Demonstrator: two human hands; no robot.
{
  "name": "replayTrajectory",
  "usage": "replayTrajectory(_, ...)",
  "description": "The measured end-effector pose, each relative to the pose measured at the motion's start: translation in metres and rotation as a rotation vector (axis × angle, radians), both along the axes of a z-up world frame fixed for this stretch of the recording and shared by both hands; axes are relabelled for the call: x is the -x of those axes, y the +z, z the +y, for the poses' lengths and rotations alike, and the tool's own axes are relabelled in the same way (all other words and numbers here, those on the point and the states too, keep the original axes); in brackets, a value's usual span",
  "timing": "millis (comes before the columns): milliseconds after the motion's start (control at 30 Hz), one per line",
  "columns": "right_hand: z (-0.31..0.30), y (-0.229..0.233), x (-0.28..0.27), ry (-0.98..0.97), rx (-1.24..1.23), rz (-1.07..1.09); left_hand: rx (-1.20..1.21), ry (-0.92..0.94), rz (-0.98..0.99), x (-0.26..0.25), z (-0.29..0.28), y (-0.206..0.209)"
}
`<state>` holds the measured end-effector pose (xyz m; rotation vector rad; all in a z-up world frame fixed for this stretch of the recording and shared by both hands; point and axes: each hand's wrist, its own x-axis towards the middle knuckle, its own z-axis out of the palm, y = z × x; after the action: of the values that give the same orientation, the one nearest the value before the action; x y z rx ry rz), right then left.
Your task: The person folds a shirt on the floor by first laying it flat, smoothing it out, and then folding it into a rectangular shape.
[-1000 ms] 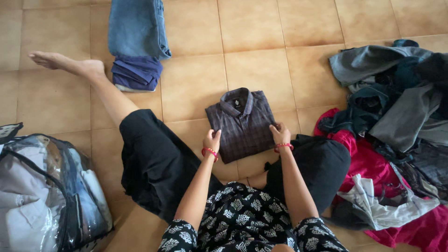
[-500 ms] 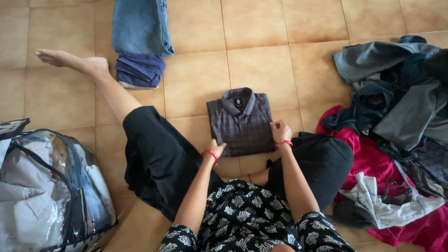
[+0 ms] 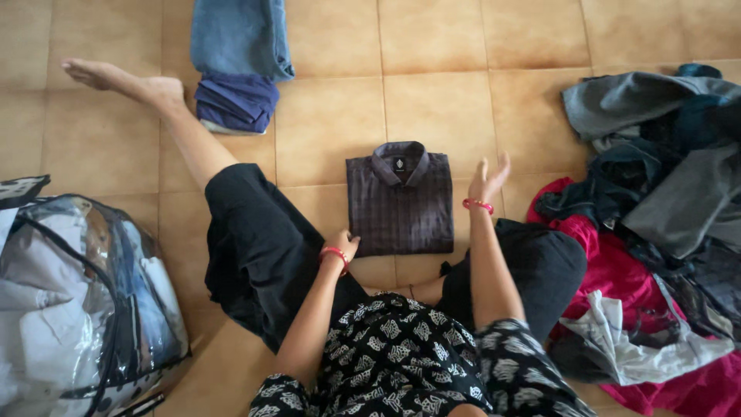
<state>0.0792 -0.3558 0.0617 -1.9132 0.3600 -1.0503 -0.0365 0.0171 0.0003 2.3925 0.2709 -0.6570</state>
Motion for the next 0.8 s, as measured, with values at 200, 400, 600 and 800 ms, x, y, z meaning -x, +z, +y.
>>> replayTrajectory(200,0.092,0.027,0.043,0.609,0.406,0.332,0.195,-0.054,-0.013,-0.002,0.010,-0.004)
replayTrajectory(400,0.193,0.040,0.060,0.882,0.981,0.318,0.187,-0.132,0.147,-0.011,0.010,-0.023)
replayTrajectory(600,0.243,0.019,0.027,0.751,1.281,0.490,-0.041,-0.094,0.039,-0.005,0.027,-0.025)
replayTrajectory(800,0.256,-0.025,0.107,1.342,0.803,0.461,0.033,0.208,-0.146,-0.012,0.033,0.019)
